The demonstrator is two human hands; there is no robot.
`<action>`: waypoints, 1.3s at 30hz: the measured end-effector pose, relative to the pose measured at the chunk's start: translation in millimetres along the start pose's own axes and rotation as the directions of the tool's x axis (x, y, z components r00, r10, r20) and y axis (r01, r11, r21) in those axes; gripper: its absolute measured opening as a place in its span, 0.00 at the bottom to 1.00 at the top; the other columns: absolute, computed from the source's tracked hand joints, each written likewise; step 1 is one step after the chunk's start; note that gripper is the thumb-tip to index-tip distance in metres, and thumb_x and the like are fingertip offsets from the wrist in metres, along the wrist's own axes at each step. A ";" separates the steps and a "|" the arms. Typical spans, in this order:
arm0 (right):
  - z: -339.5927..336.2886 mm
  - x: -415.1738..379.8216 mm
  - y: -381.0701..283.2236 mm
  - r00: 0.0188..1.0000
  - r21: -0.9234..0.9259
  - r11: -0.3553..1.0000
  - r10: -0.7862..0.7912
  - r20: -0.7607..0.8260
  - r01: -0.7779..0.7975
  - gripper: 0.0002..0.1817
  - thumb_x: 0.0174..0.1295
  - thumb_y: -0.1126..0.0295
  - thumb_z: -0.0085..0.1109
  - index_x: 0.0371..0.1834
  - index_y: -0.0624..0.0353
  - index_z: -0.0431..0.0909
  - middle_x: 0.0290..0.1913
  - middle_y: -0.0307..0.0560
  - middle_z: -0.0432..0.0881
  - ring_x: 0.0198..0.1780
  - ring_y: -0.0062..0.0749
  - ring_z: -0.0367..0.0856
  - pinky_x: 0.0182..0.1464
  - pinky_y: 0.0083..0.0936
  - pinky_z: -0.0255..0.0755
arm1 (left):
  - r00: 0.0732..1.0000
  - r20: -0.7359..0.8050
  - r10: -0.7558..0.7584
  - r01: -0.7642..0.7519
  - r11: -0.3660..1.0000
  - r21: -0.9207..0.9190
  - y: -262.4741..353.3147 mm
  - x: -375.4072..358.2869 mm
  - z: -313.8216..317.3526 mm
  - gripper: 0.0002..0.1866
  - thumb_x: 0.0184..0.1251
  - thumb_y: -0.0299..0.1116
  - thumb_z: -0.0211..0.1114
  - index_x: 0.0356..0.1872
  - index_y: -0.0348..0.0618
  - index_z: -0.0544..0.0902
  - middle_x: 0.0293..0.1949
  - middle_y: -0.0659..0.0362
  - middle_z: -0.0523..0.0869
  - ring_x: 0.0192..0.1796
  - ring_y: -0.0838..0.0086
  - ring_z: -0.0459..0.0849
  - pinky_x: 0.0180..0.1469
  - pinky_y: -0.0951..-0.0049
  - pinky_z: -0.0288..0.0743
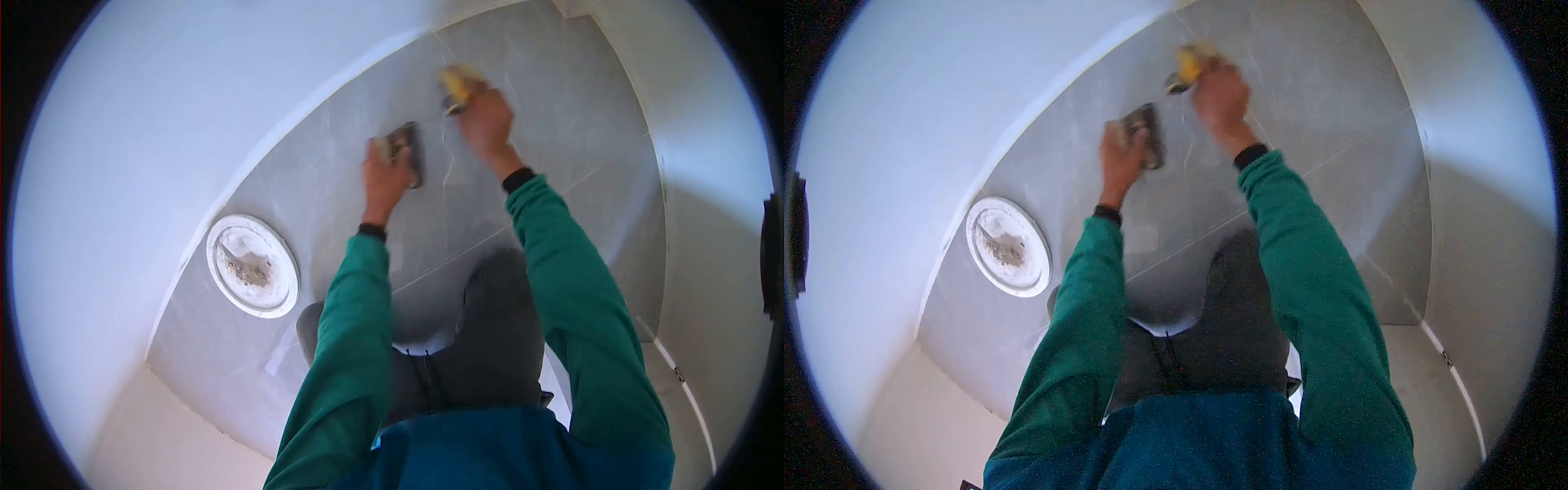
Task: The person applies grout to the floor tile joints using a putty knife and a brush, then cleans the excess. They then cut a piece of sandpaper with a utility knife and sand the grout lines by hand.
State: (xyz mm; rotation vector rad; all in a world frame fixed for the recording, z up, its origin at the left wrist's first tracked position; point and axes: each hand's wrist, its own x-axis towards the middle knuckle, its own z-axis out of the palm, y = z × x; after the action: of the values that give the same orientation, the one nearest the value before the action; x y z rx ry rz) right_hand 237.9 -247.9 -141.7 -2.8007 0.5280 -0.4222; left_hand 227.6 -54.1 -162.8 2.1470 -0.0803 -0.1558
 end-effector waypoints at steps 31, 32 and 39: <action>18.3 93.3 36.6 0.926 0.243 0.899 -0.378 0.014 0.364 0.17 0.50 0.69 0.62 0.46 0.47 0.79 0.44 0.48 0.81 0.46 0.44 0.77 0.52 0.36 0.71 | 0.935 0.348 0.071 -0.158 0.961 0.228 21.2 67.5 -8.8 0.21 0.53 0.46 0.64 0.40 0.38 0.78 0.35 0.46 0.82 0.40 0.51 0.80 0.42 0.59 0.73; 23.6 89.3 35.5 0.926 0.244 0.901 -0.377 0.030 0.359 0.17 0.50 0.69 0.62 0.46 0.47 0.79 0.44 0.48 0.81 0.46 0.44 0.77 0.52 0.36 0.71 | 0.935 0.353 0.046 -0.142 0.957 0.253 24.5 63.4 -8.8 0.20 0.53 0.45 0.64 0.40 0.39 0.78 0.34 0.46 0.82 0.39 0.51 0.80 0.42 0.58 0.73; -13.1 -4.9 24.0 0.795 0.539 0.668 -0.607 -0.004 0.513 0.21 0.45 0.74 0.63 0.48 0.51 0.78 0.47 0.48 0.80 0.47 0.43 0.77 0.53 0.32 0.70 | 0.988 0.144 0.049 -0.046 0.999 -0.022 -17.0 -28.1 -63.8 0.13 0.57 0.37 0.60 0.36 0.38 0.77 0.28 0.49 0.82 0.32 0.57 0.81 0.37 0.64 0.73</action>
State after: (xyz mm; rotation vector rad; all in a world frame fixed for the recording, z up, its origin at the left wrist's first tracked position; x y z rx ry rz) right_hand 221.8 -270.3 -138.0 -2.3622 -0.4718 -0.3524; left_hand 208.9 11.4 -140.2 2.1116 -0.2131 -0.2830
